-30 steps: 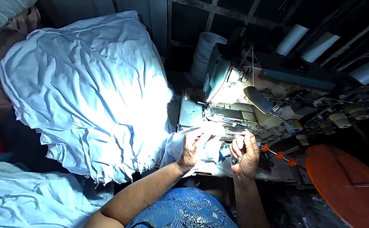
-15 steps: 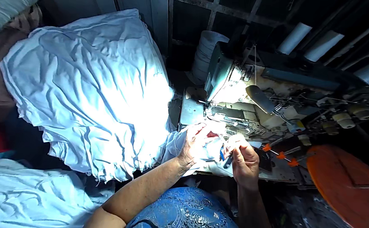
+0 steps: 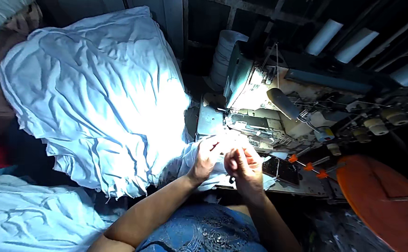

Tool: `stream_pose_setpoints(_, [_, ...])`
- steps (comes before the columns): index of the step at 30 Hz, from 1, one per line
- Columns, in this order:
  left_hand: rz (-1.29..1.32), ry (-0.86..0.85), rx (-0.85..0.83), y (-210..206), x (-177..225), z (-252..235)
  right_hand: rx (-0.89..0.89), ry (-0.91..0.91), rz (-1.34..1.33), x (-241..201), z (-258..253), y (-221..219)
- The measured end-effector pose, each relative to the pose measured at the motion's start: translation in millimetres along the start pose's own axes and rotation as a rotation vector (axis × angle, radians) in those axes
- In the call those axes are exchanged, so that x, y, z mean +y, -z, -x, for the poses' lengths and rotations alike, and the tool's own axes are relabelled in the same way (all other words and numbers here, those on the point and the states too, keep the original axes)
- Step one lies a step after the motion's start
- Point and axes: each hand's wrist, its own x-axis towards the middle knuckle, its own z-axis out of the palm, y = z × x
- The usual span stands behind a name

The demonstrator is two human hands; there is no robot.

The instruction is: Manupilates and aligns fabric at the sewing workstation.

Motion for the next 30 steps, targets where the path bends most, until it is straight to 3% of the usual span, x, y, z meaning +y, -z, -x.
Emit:
stream_pose_setpoints(2, [-0.092, -0.153, 0.075, 10, -10, 9, -0.063, -0.211, -0.214, -19, 12, 15])
stream_pose_setpoints(3, [-0.044, -0.122, 0.168, 18, -11, 10, -0.117, -0.308, -0.219, -29, 26, 23])
stream_pose_setpoints(5, [0.061, 0.001, 0.442, 59, -1, -12, -0.147, -0.496, -0.079, -48, 68, 35])
stream_pose_setpoints(7, [0.084, -0.071, 0.568, 98, 22, -37, 0.012, -0.497, 0.191, -56, 95, 63])
stream_pose_setpoints(10, [-0.015, -0.122, 0.263, 73, 37, -25, 0.307, -0.390, 0.595, -45, 87, 99])
stream_pose_setpoints(14, [0.183, 0.173, 0.038, 6, 21, -17, 0.129, -0.180, 0.684, -34, 59, 69])
stream_pose_setpoints(16, [0.208, 0.190, -0.038, -4, 14, -15, 0.106, -0.010, 0.775, -23, 47, 51])
stream_pose_setpoints(22, [0.094, 0.054, -0.034, -8, 6, -8, 0.190, 0.388, 1.085, 10, 14, 36])
stream_pose_setpoints(26, [0.071, 0.071, -0.047, -6, -4, -8, 0.239, 0.462, 1.294, 21, -2, 45])
stream_pose_setpoints(30, [0.047, 0.038, -0.086, -2, -5, -10, 0.225, 0.480, 1.244, 20, -8, 58])
